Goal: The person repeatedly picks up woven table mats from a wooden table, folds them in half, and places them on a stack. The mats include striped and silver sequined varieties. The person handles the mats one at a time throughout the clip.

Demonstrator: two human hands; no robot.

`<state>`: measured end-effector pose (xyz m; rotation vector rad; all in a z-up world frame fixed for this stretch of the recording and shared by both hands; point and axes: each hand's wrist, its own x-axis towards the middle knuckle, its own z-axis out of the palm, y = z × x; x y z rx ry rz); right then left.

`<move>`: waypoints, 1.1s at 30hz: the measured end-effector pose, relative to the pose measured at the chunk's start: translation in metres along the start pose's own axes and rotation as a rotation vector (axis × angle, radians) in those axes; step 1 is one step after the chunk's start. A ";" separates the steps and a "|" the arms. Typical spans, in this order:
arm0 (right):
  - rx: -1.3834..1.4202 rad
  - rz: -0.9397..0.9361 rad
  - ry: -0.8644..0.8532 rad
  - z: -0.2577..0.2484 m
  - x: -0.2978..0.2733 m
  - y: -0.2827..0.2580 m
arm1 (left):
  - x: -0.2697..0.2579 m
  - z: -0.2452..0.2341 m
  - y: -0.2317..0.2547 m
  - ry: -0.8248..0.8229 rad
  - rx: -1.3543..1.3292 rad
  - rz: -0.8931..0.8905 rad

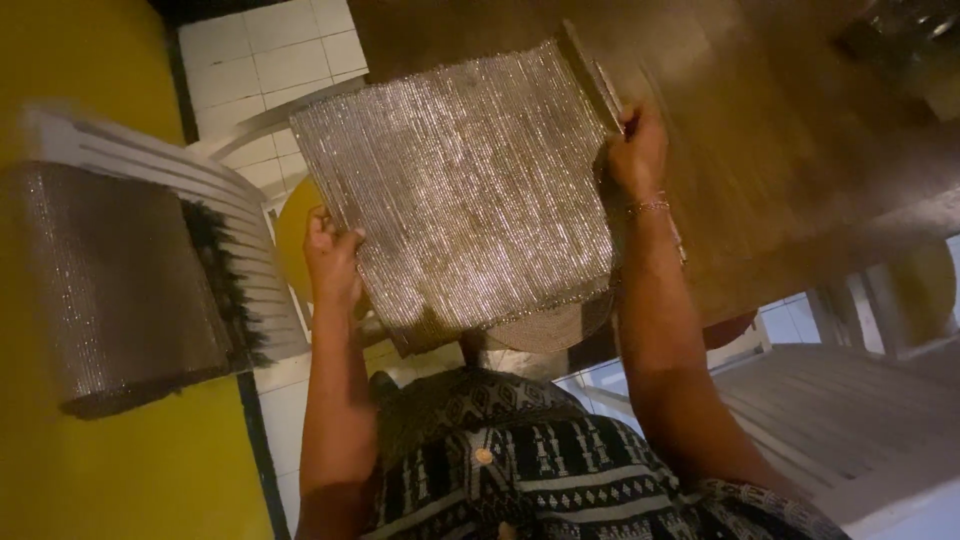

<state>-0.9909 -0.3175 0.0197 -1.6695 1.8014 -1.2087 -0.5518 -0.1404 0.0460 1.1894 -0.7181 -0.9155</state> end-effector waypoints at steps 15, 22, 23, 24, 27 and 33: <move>0.108 -0.180 0.316 -0.139 -0.013 -0.083 | 0.012 0.018 0.112 -0.133 -0.156 0.317; 0.247 -0.124 0.030 -0.108 -0.037 -0.090 | 0.016 0.009 0.054 -0.116 -0.047 0.133; 0.204 -0.154 0.070 -0.109 -0.039 -0.102 | 0.017 0.004 0.061 0.033 0.084 0.109; 0.163 -0.189 0.109 -0.109 -0.037 -0.116 | 0.021 -0.001 0.069 0.185 0.213 0.085; 0.286 -0.248 0.011 -0.097 -0.037 -0.131 | 0.025 -0.027 0.095 0.076 0.056 0.277; 0.279 -0.053 -0.045 -0.011 -0.054 -0.165 | 0.046 -0.130 0.086 0.258 0.005 0.295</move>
